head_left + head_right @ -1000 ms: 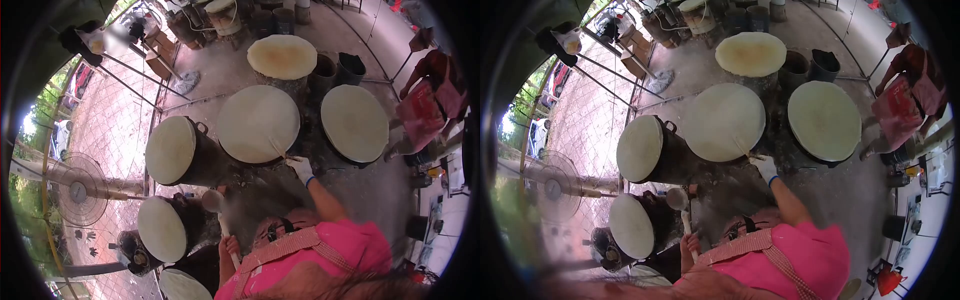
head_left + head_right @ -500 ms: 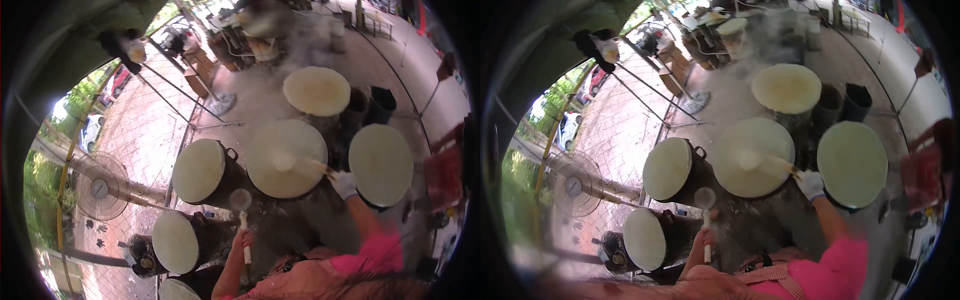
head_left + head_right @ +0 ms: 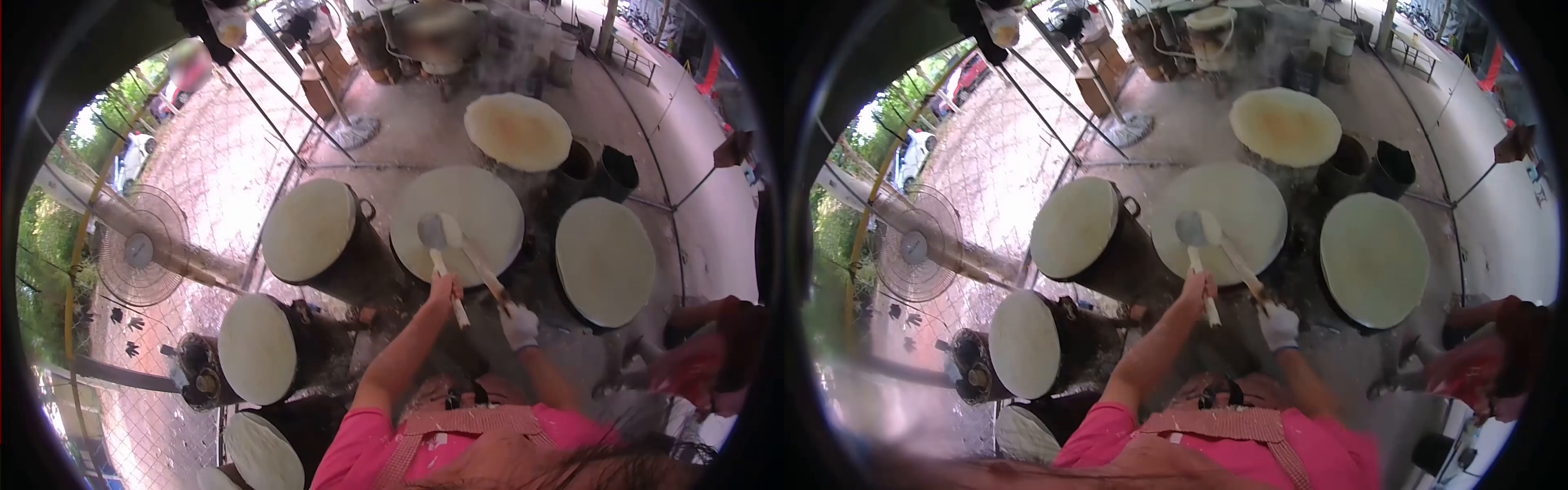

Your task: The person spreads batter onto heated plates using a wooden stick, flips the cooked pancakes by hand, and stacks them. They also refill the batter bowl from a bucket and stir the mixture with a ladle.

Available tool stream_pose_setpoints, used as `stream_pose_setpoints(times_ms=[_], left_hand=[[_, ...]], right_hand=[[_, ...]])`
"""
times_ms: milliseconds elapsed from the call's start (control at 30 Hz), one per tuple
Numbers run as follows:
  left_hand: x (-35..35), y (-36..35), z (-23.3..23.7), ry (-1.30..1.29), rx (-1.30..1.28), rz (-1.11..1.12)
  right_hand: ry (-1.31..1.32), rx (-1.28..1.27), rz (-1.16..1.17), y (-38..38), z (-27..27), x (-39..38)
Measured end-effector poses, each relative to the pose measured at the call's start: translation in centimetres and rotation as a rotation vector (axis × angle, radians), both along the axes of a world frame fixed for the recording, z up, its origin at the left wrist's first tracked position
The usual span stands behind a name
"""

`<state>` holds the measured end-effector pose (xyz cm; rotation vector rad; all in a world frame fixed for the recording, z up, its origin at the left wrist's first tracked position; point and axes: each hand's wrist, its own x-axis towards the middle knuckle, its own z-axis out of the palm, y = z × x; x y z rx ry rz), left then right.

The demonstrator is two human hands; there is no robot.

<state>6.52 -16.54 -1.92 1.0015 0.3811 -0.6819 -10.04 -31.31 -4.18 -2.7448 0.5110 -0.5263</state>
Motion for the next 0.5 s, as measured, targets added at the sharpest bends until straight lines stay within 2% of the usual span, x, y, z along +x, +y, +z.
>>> stream_pose_setpoints(times_ms=[67, 100, 133, 167, 200, 233, 300, 367, 433, 467, 500], left_hand=[[0.6, 3.8, 0.0, 0.540, -0.629, -0.066], [-1.3, 6.9, 0.6, 0.881, -1.131, -0.025], [-3.9, 8.9, 2.6, 0.451, -0.686, -0.013], [-6.4, 11.0, 4.6, 0.147, -0.089, -0.076], [-8.3, 12.4, 7.0, 0.101, -0.015, -0.094], [-8.1, 13.6, 6.4, 0.126, -0.007, -0.093], [-7.9, 15.0, 5.1, 0.655, -0.570, -0.081], [-7.0, 14.9, 5.5, 0.599, -0.551, -0.056], [-7.7, 15.8, 6.6, 0.908, -0.871, -0.006], [-8.2, 16.6, 6.1, 0.873, -0.896, 0.055], [-9.3, 17.5, 5.0, 0.687, -0.953, -0.142]], right_hand=[[-0.035, 0.057, -0.009, 1.1, 1.5, 0.4], [-0.077, 0.075, 0.024, 1.3, 2.9, -0.4], [-0.065, 0.074, 0.032, 1.3, 3.9, -1.7], [-0.086, 0.051, 0.070, 1.3, 4.7, -2.4], [-0.102, 0.035, 0.102, 1.7, 5.2, -2.7], [-0.078, 0.045, 0.101, 2.5, 5.4, -2.9], [0.018, -0.058, 0.034, 3.2, 6.1, -2.6], [0.056, -0.072, 0.058, 2.7, 5.9, -2.2], [-0.078, -0.201, -0.041, 2.1, 5.6, -2.4], [0.194, -0.111, -0.113, 1.5, 5.9, -2.4], [0.229, -0.040, -0.143, 0.2, 4.7, -2.6]])
